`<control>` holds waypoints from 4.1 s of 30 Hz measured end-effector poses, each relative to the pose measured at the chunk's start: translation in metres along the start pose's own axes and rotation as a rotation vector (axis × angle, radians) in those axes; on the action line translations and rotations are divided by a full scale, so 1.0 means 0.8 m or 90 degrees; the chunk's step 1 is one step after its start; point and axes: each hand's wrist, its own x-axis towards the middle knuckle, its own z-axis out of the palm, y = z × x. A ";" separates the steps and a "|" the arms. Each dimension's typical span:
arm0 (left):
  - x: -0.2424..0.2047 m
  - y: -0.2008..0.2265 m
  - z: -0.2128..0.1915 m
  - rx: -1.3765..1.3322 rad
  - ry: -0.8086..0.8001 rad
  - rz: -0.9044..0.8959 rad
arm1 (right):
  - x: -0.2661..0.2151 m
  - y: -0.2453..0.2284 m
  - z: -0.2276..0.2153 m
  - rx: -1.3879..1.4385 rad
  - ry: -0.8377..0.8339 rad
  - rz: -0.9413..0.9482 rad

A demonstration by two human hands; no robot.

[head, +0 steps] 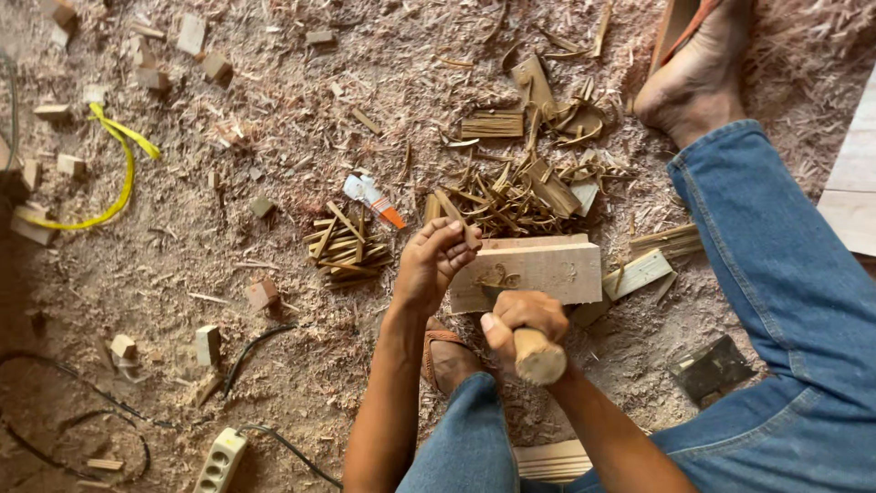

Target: The person sits on the floor and uses a chisel and mallet to carve a small wooden piece held between their legs. They repeatedly strike the chisel to remove wood shavings and shape the piece.

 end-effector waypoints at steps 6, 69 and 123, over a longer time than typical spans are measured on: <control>-0.016 0.010 0.003 0.125 0.054 0.120 | -0.009 0.024 0.000 0.219 0.240 0.113; -0.113 -0.077 0.053 0.823 0.023 0.791 | 0.040 0.011 -0.031 0.135 0.158 0.085; -0.111 -0.073 0.065 0.790 0.057 0.819 | 0.007 0.003 -0.045 0.126 0.177 0.121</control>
